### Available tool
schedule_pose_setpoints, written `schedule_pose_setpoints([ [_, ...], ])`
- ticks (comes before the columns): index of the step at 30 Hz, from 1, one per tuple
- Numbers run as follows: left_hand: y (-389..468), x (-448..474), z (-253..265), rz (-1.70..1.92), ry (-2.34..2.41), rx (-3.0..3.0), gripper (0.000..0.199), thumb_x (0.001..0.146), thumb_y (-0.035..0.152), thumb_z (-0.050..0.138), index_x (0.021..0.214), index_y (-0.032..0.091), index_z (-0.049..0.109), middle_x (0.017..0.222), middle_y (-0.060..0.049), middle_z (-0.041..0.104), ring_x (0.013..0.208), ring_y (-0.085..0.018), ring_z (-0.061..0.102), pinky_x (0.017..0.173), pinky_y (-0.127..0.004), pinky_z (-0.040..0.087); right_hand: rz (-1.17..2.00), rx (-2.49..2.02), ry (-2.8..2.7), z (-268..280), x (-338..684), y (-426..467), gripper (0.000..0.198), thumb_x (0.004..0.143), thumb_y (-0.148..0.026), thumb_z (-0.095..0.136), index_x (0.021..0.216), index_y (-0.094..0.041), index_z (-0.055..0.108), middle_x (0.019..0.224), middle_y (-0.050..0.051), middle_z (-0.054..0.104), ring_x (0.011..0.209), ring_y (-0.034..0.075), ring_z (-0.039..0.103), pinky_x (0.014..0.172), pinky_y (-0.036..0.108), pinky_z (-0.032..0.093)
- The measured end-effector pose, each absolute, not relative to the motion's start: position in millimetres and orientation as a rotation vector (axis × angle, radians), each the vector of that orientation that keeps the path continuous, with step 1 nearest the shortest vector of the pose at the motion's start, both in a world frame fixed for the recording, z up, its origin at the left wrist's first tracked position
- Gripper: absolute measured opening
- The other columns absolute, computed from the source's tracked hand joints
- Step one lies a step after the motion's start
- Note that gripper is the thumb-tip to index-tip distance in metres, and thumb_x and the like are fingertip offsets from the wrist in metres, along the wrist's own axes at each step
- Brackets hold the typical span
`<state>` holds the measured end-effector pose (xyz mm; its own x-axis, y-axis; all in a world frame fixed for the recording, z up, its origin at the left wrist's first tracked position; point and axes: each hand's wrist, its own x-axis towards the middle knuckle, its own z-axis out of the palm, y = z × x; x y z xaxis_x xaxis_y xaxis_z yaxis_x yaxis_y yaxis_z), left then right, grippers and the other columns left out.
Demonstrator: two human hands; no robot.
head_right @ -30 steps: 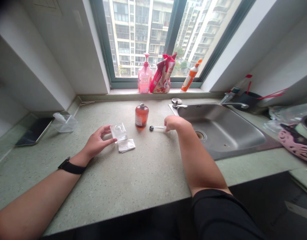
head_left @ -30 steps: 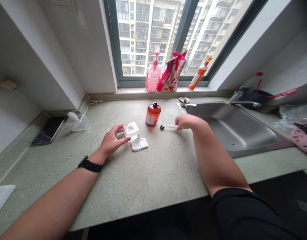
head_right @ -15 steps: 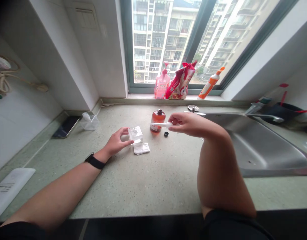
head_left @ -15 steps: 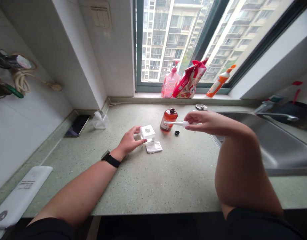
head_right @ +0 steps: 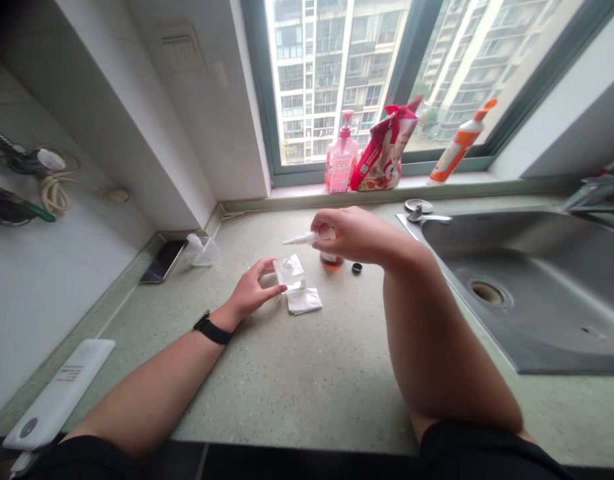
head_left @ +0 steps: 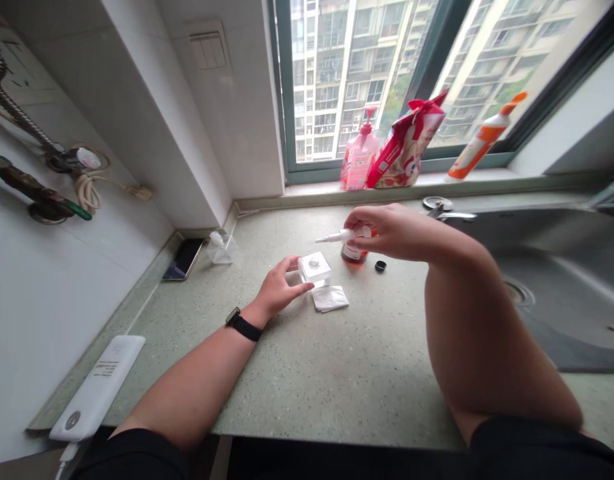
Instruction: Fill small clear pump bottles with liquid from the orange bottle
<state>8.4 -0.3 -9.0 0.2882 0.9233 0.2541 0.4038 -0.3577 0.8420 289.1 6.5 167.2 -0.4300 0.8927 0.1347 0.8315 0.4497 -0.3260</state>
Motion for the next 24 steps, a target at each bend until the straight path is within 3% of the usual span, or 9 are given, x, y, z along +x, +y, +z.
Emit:
schedule_pose_setpoints([
  [6, 0.7, 7.5, -10.3, 1.021, 1.161, 1.879, 0.068, 0.083, 0.041, 0.094, 0.14, 0.023, 0.063, 0.139, -0.015, 0.073, 0.13, -0.035, 0.072, 0.116, -0.058, 0.054, 0.246, -1.542, -2.47, 175.9, 288.4, -7.2, 0.024, 0.089, -0.043, 0.068, 0.104, -0.025, 0.075, 0.088, 0.004, 0.077, 0.073, 0.02, 0.065, 0.064, 0.031, 0.042],
  [13, 0.2, 7.5, -10.2, 1.025, 1.16, 1.892, 0.069, 0.083, 0.043, 0.094, 0.14, 0.022, 0.062, 0.14, -0.016, 0.073, 0.129, -0.036, 0.072, 0.114, -0.058, 0.055, 0.155, -1.59, -2.504, 169.7, 271.5, -8.4, 0.023, 0.09, -0.03, 0.068, 0.11, -0.022, 0.074, 0.098, 0.007, 0.078, 0.08, 0.02, 0.065, 0.066, 0.03, 0.041],
  [19, 0.1, 8.3, -10.6, 1.039, 1.159, 1.923, 0.069, 0.083, 0.044, 0.094, 0.141, 0.022, 0.062, 0.141, -0.016, 0.073, 0.129, -0.036, 0.072, 0.112, -0.057, 0.056, 0.175, -1.666, -2.504, 163.5, 266.3, -4.5, 0.023, 0.089, -0.027, 0.068, 0.11, -0.021, 0.075, 0.097, 0.008, 0.078, 0.079, 0.02, 0.065, 0.067, 0.031, 0.041],
  [24, -0.5, 8.9, -10.2, 1.06, 1.147, 1.95, 0.07, 0.082, 0.043, 0.094, 0.141, 0.021, 0.062, 0.14, -0.015, 0.073, 0.127, -0.035, 0.073, 0.112, -0.055, 0.056, 0.172, -1.553, -2.543, 153.4, 257.3, -1.0, 0.02, 0.09, -0.025, 0.07, 0.109, -0.021, 0.075, 0.103, 0.01, 0.079, 0.09, 0.024, 0.069, 0.074, 0.033, 0.044],
])
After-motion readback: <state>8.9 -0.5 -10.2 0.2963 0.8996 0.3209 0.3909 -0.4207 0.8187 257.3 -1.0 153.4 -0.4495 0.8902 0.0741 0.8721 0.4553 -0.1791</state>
